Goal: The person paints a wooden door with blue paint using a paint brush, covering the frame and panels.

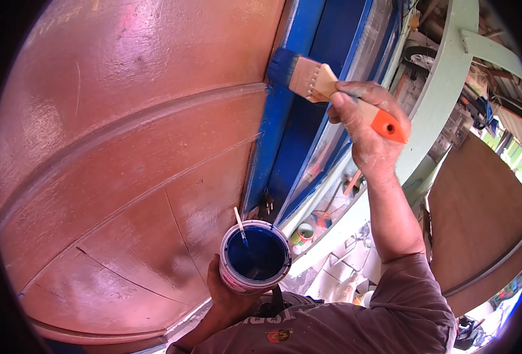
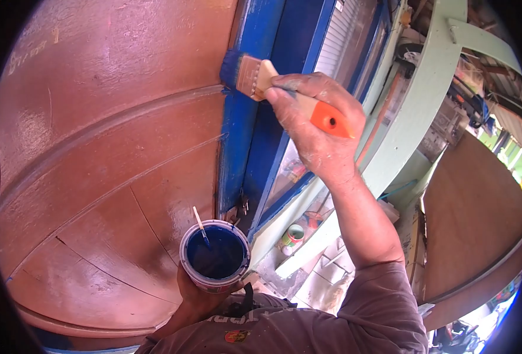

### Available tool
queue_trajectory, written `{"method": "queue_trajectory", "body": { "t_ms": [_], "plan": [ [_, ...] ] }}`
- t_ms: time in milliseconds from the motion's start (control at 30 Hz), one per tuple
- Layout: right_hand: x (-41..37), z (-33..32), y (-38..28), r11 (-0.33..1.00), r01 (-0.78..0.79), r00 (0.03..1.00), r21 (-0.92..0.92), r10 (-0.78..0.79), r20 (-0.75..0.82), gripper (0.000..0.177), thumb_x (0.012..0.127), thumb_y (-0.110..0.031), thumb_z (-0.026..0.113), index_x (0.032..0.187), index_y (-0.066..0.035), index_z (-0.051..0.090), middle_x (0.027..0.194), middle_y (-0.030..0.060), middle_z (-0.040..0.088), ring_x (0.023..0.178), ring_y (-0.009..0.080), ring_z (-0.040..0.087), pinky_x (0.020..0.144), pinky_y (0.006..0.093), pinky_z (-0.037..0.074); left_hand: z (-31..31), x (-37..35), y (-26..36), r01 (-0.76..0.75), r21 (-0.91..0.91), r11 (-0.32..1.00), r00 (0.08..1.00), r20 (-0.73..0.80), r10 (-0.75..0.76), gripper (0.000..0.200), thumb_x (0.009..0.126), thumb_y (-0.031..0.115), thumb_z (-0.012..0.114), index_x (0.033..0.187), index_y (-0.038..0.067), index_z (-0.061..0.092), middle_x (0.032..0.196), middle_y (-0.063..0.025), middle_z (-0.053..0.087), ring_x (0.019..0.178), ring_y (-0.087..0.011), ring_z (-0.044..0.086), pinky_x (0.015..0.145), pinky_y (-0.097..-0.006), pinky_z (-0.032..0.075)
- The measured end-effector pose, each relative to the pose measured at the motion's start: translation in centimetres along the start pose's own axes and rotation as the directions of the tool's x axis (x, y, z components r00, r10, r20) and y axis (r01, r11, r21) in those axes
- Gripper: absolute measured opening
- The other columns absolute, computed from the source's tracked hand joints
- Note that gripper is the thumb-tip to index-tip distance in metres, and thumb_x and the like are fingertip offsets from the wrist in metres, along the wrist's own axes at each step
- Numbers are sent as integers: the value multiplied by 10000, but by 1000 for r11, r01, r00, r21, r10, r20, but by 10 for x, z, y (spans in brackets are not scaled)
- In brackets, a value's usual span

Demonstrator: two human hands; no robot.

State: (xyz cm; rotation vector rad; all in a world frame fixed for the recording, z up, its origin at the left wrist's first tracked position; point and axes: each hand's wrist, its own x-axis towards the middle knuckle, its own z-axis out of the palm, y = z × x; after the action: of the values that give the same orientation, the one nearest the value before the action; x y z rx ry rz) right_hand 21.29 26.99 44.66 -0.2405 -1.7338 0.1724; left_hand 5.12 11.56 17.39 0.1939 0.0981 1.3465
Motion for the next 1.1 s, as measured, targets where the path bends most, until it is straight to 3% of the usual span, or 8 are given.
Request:
{"method": "queue_trajectory", "body": {
  "t_ms": [100,300,433,633,767,833,1033,1100],
  "plan": [
    [4,1,9,983,115,992,-142,-108,60,150,834,11,817,966,19,746,944,125,764,866,195,732,767,302,563,6,-2,2,-8,-5,1000,1000,-20,8,829,958,714,335,1544,132,404,1494,-172,521,1277,-398,600,921,-620,585],
    [-2,4,8,976,159,987,-151,-157,30,147,828,7,821,952,10,743,948,124,769,857,203,739,760,299,565,8,-4,6,18,-77,997,999,-46,-22,811,965,703,331,1549,144,398,1510,-168,505,1321,-404,567,952,-621,574],
    [1,3,7,919,297,954,-258,-273,126,151,815,19,823,937,25,734,942,140,766,834,214,736,740,307,564,12,-9,3,10,-58,998,999,-41,-12,794,970,691,329,1549,152,397,1512,-165,501,1332,-402,558,963,-616,572],
    [4,2,4,909,331,944,-254,-315,103,157,809,33,822,920,32,712,932,151,765,821,229,743,730,314,572,12,-9,3,-3,-37,999,999,-44,1,794,967,693,353,1551,158,394,1524,-165,487,1335,-399,555,962,-613,573],
    [4,-1,8,889,363,932,-278,-345,115,158,808,38,821,920,28,710,930,159,764,818,238,746,730,316,576,14,-9,5,-28,137,990,999,-35,33,803,964,693,363,1560,155,370,1521,-159,487,1340,-392,552,973,-612,568],
    [1,-5,5,903,320,947,-285,-311,80,152,834,20,814,957,27,724,957,152,759,864,213,732,768,307,564,9,-8,6,25,-10,1000,1000,-4,-25,809,963,696,364,1563,153,362,1519,-157,487,1342,-390,551,981,-610,563],
    [-3,3,7,890,356,934,-284,-338,112,143,848,13,808,965,29,727,961,153,757,885,209,727,779,300,557,-1,-7,8,20,130,991,1000,9,-21,817,956,713,369,1565,169,374,1535,-154,475,1344,-405,545,989,-620,556],
    [0,3,9,878,372,928,-301,-355,111,162,809,33,826,909,24,699,924,157,761,818,240,750,736,312,582,0,-8,9,44,30,999,999,10,-45,810,959,702,375,1563,164,371,1526,-157,480,1346,-405,544,1001,-612,553]
  ]
}}
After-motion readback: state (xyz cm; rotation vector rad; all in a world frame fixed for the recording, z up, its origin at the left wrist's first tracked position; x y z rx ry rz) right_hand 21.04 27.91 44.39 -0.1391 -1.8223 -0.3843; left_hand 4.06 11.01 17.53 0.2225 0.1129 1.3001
